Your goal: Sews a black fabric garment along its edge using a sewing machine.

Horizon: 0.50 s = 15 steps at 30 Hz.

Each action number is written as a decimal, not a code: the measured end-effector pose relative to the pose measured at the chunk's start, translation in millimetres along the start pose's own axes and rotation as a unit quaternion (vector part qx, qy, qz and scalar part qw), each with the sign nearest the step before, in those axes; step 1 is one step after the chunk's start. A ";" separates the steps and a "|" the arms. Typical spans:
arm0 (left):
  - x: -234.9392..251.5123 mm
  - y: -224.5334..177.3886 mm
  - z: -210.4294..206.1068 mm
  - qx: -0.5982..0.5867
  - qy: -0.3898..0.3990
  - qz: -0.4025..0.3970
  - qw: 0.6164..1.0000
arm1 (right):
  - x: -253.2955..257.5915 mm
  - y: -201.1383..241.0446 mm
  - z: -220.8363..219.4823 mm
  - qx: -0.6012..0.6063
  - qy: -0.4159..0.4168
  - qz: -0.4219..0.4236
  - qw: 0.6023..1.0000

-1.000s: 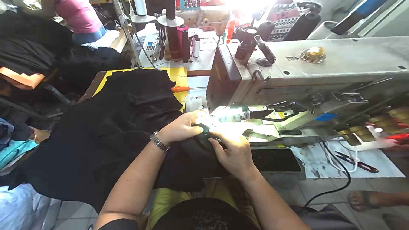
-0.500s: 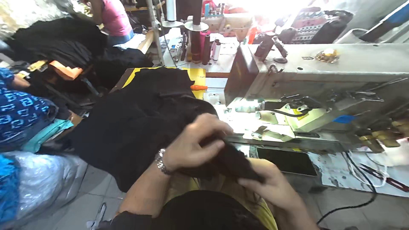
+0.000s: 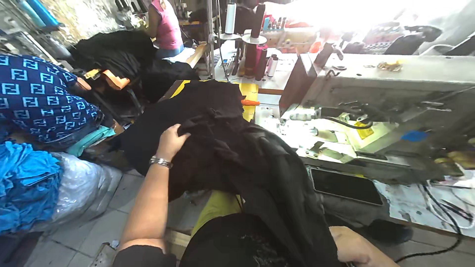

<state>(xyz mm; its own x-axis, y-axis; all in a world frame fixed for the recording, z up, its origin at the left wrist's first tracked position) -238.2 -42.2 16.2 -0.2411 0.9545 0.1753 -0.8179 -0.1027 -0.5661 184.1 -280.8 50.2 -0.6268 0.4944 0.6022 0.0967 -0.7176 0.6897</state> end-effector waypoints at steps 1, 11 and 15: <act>0.0 1.4 18.9 -0.037 -0.019 -0.026 0.999 | 1.9 1.7 3.1 0.005 0.017 0.009 1.000; -47.1 145.1 58.2 -0.070 0.065 0.188 0.977 | 31.3 -84.6 -1.0 -0.291 0.143 -0.247 0.913; -97.2 160.0 33.4 -0.192 0.072 0.259 0.944 | 125.6 -114.4 12.6 -0.303 0.078 -0.180 0.933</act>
<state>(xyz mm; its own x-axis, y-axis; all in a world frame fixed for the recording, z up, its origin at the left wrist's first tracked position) -363.1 -160.8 -64.5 -0.4611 0.8346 -0.3015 -0.3531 -0.4843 -0.8005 104.0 -130.4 52.0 -0.6430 0.7138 0.2776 -0.5673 -0.6874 0.4534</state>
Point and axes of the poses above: each hand's wrist, its own x-axis towards the middle knuckle, its own z-axis out of the back of the hand, y = z × x, the point moved 4 cm from there along x, towards the middle knuckle, and after that the axes turned 13 degrees about z, right-handed, at the moved point
